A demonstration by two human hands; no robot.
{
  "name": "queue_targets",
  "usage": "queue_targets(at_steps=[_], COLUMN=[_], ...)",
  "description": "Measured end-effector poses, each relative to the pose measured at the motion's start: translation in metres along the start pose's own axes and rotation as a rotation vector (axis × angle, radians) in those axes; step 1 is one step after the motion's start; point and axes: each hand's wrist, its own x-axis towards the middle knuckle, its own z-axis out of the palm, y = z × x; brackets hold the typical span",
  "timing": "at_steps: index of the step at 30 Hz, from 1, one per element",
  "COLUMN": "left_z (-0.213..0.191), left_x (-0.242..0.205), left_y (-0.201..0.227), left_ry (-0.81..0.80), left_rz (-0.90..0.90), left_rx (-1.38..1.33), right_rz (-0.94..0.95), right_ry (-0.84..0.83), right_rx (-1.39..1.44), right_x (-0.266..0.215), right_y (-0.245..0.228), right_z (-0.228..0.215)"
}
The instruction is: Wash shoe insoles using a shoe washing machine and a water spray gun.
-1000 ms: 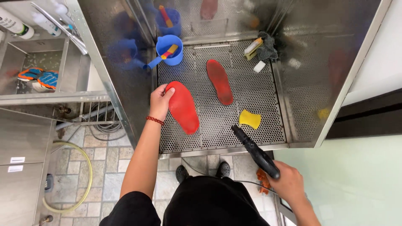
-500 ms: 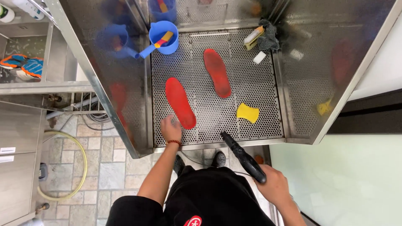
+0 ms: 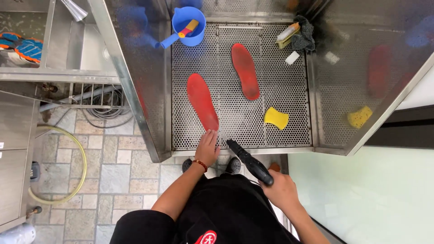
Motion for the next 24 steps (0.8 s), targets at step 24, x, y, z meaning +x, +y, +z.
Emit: queue_targets(at_steps=[24], left_z=[0.009], left_x=[-0.013], left_y=[0.004], left_ry=[-0.025], left_rz=[0.035], left_rx=[0.108], right_rz=[0.077], right_ry=[-0.027], right_rx=[-0.155], right_x=[0.039], right_y=[-0.056], right_z=[0.005])
